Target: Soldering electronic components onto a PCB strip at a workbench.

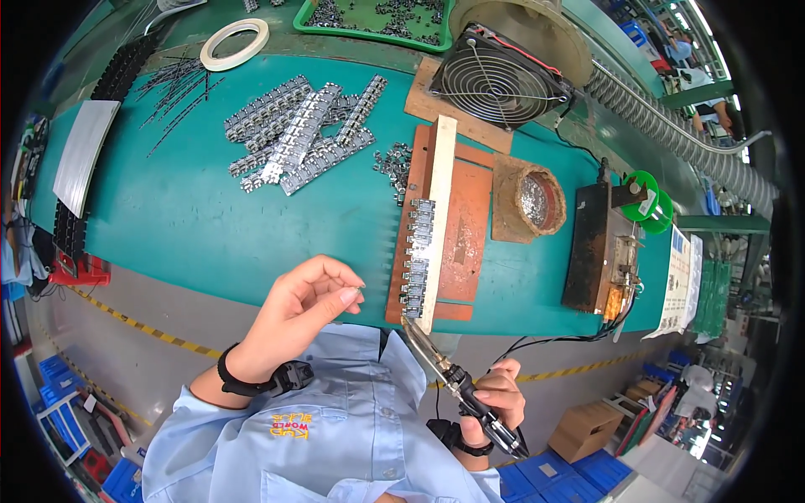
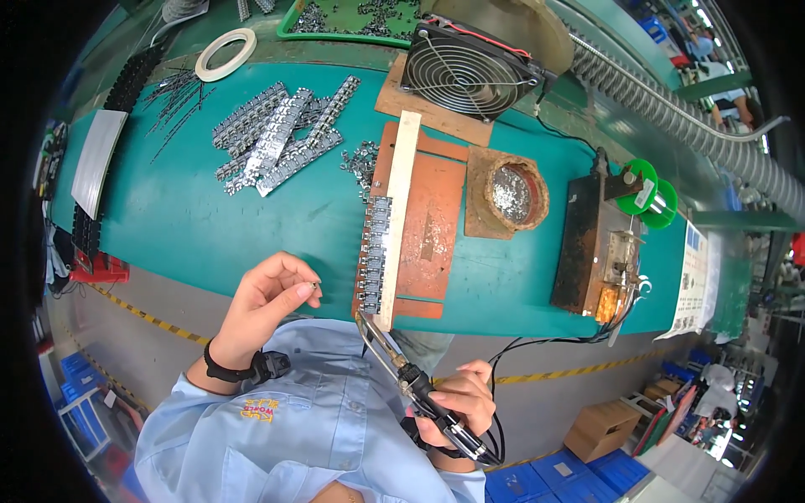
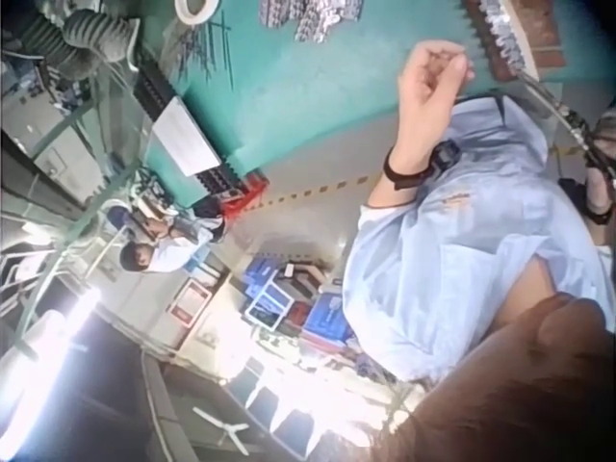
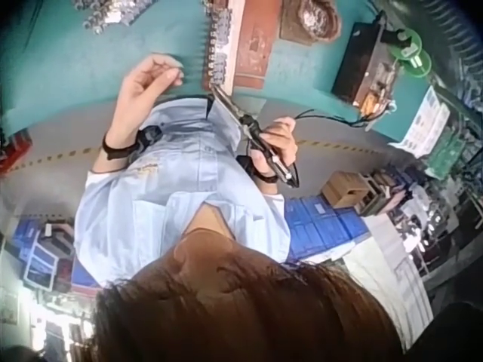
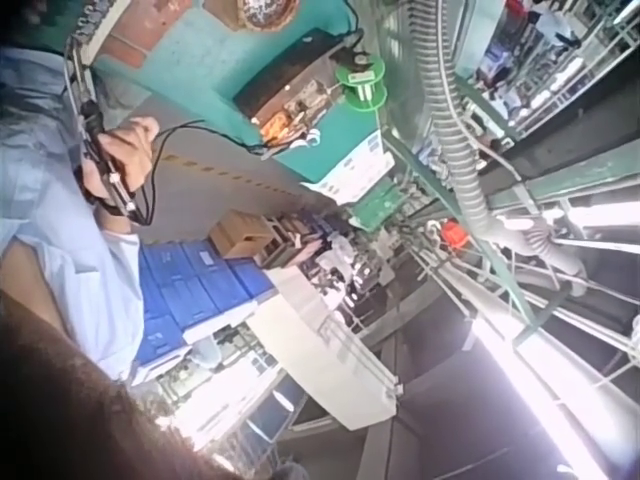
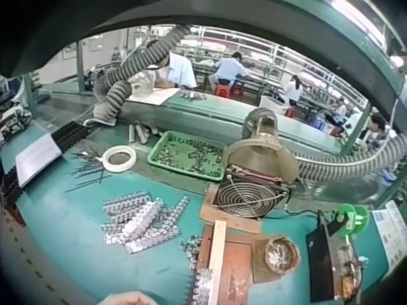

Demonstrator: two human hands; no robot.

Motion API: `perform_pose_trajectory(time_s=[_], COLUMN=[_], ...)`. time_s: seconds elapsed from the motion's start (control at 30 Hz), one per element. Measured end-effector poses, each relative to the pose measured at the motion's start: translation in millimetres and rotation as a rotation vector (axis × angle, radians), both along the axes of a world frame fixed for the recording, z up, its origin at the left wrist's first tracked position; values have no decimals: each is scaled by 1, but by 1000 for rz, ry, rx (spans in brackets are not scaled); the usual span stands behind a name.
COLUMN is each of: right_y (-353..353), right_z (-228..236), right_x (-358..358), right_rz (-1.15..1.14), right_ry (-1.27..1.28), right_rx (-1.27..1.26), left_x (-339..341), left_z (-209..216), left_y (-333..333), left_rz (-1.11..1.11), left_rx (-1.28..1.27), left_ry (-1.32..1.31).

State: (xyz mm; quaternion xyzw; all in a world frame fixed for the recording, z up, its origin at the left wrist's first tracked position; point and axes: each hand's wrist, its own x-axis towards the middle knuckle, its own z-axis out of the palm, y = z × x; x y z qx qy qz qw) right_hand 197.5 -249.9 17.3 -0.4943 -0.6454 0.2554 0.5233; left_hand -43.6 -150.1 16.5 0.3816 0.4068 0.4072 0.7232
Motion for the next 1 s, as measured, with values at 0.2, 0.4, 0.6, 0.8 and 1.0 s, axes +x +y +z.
perform_pose_trajectory(time_s=[0.2, 0.4, 0.6, 0.8, 1.0], right_y=[33, 54, 41, 54, 55], right_z=[-20, -21, -10, 9, 9], right_x=[1, 13, -3, -2, 2], right_rz=[-406, -581, -402, 119, 242], right_ry=[153, 74, 297, 290, 203], right_rx=[100, -96, -53, -133, -127], left_x=[3, 10, 25, 48, 59], left_z=[4, 7, 6, 13, 16], left_y=[-5, -3, 1, -1, -3], left_rz=[-56, -144, -135, -208, -221], left_rx=[-62, -194, -168, 439, 585], left_ry=[-57, -177, -205, 43, 154])
